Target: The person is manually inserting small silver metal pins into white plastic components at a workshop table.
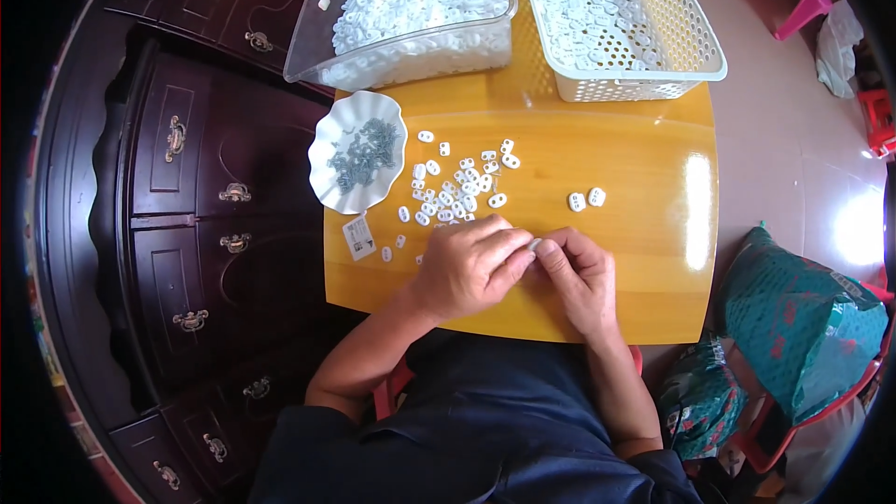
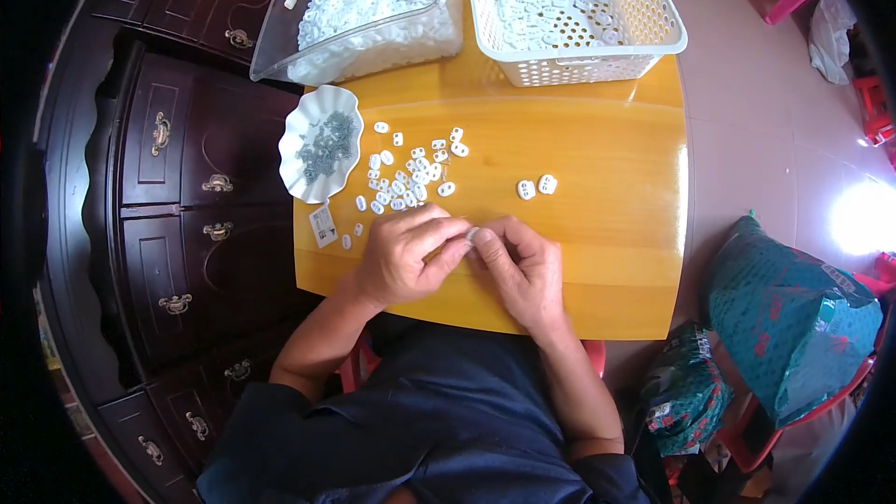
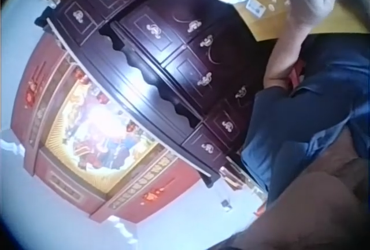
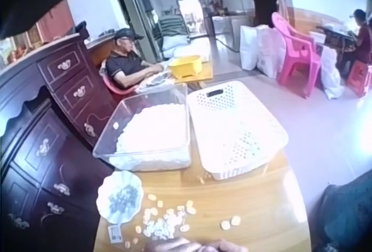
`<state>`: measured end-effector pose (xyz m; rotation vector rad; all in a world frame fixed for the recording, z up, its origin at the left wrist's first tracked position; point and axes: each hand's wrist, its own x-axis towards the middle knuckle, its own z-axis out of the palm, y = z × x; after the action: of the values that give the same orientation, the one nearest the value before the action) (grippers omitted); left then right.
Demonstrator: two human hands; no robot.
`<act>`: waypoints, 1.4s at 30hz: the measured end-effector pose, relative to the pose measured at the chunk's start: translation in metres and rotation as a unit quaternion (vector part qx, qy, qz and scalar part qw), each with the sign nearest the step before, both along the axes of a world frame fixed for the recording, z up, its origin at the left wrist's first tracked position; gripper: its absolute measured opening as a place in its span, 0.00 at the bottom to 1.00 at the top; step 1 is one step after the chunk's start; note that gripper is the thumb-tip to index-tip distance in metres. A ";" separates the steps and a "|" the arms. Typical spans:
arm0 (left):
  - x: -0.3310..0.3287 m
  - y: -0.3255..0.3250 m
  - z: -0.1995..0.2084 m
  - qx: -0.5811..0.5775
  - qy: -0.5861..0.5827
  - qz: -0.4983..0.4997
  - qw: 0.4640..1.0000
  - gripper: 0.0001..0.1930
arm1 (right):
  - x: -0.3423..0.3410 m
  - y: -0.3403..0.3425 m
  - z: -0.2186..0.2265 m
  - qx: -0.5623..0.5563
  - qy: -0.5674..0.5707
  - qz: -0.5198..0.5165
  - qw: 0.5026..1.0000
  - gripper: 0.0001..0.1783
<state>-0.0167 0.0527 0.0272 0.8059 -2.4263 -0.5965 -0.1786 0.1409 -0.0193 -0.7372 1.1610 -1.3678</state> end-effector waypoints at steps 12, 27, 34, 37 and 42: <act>0.017 -0.037 -0.023 -0.054 -0.107 0.049 0.992 0.06 | -0.009 -0.007 0.005 -0.047 0.490 -0.045 0.869 0.08; 0.057 -0.028 -0.024 -0.035 -0.095 0.044 0.994 0.05 | -0.009 -0.013 0.027 -0.051 0.478 -0.051 0.875 0.04; 0.060 -0.029 -0.027 -0.053 -0.129 0.019 0.990 0.06 | 0.004 -0.011 0.033 -0.073 0.458 -0.014 0.886 0.03; 0.062 -0.033 -0.027 -0.053 -0.141 -0.001 0.989 0.06 | 0.010 -0.012 0.034 -0.073 0.446 0.005 0.892 0.03; 0.059 -0.036 -0.029 -0.067 -0.122 -0.013 0.990 0.04 | 0.023 -0.010 0.028 -0.085 0.406 0.028 0.909 0.04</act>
<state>0.0422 0.0165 -0.0019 0.8341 -2.6693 -0.3565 -0.1560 0.1312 0.0091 -1.5459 1.6441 -1.1345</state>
